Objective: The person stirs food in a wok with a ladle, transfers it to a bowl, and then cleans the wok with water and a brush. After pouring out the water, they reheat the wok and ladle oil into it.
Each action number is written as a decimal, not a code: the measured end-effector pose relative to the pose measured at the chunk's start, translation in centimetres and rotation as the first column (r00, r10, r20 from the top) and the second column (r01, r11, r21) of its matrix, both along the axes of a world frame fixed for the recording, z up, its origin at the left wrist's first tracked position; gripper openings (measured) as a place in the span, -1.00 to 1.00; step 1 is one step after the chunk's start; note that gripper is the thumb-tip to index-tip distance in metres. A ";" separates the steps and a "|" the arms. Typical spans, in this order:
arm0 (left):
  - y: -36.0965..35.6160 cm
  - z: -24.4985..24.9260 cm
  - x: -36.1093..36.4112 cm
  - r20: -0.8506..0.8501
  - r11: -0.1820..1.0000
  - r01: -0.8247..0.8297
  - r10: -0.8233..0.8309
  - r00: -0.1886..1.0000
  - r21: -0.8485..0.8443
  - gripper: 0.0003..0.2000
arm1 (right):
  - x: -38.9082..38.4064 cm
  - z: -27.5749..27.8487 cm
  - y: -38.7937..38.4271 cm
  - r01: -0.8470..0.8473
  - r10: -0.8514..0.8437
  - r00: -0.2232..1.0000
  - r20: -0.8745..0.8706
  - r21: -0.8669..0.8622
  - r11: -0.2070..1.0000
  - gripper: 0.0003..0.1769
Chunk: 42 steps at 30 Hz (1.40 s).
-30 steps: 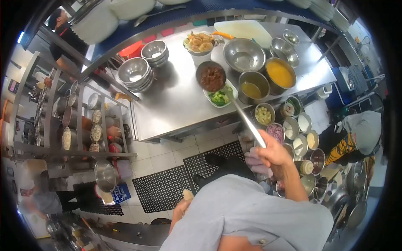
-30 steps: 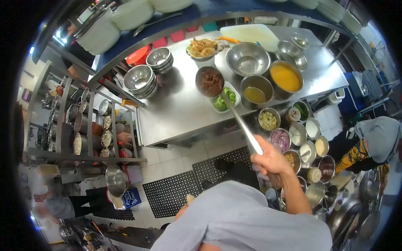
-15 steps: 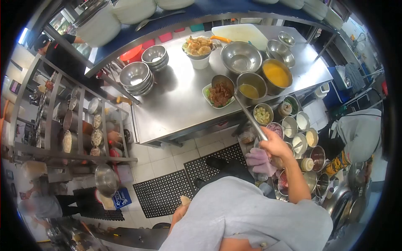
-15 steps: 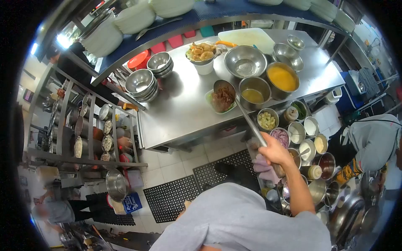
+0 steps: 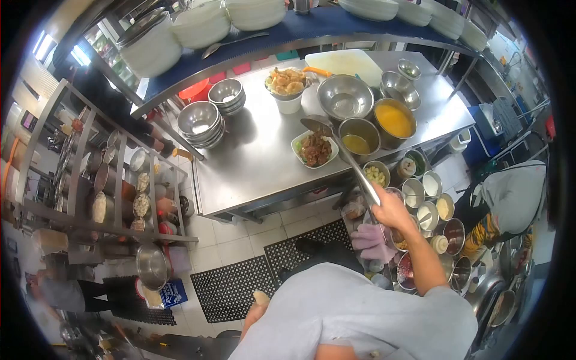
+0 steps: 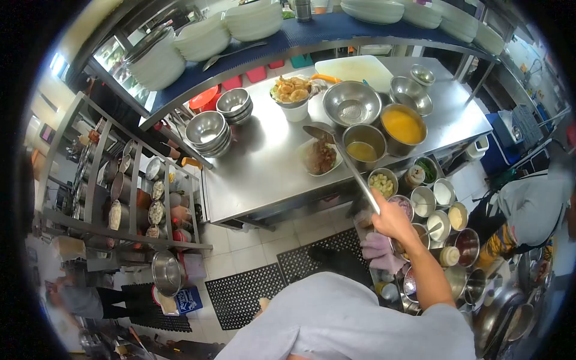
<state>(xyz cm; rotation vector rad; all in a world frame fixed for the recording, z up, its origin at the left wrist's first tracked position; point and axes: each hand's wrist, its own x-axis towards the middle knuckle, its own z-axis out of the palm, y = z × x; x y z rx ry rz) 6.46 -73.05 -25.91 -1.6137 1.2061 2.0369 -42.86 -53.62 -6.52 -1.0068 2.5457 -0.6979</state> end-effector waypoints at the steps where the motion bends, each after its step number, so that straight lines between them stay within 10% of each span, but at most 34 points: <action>1: -0.7 0.1 -1.0 -0.021 0.999 -0.016 0.016 1.000 -0.028 -0.61 | -0.1 0.2 -0.1 0.008 -0.008 1.000 -0.001 0.024 1.000 -0.25; 6: -4.8 2.3 -9.4 -0.241 0.957 -0.271 0.288 0.927 0.102 -0.59 | 1.5 2.4 0.0 0.024 -0.025 0.999 0.023 0.053 0.998 -0.25; 12: -7.3 4.4 -26.4 -0.743 0.856 0.215 0.253 0.620 0.471 -0.44 | 4.0 4.1 1.3 0.058 -0.061 0.997 -0.038 -0.079 0.995 -0.24; 19: -1.0 7.8 -39.8 -0.714 0.754 0.224 0.418 0.562 0.617 -0.33 | 9.1 9.0 1.4 0.174 -0.182 0.980 -0.086 -0.091 0.981 -0.22; 29: -0.3 6.3 -42.5 -0.703 0.755 0.235 0.383 0.599 0.612 -0.43 | 8.9 2.1 0.1 0.157 -0.146 0.986 0.085 -0.137 0.978 -0.23; 32: 1.8 4.5 -45.8 -0.770 0.744 0.284 0.455 0.448 0.605 -0.57 | 7.5 -3.1 -0.8 0.064 -0.064 0.998 0.001 -0.115 0.991 -0.23; 34: 0.1 6.5 -44.4 -0.830 0.853 0.232 0.332 0.447 0.467 -0.53 | 6.2 -4.3 -1.5 0.005 0.061 0.985 0.162 -0.381 0.924 -0.27; 38: -5.1 9.6 -37.6 -0.805 0.896 0.163 0.277 0.524 0.414 -0.49 | 5.1 -2.8 -2.6 0.098 0.246 0.662 0.708 -0.408 0.908 -0.19; 40: -6.5 11.5 -33.7 -0.848 0.898 0.118 0.346 0.402 0.423 -0.47 | 7.2 0.5 -5.0 0.198 0.381 0.277 0.882 -0.440 0.876 -0.27; 42: -7.2 13.6 -31.0 -0.881 0.908 -0.116 0.418 0.222 0.402 -0.49 | 6.6 -1.9 -8.6 -0.004 0.396 0.196 0.897 -0.404 0.915 -0.29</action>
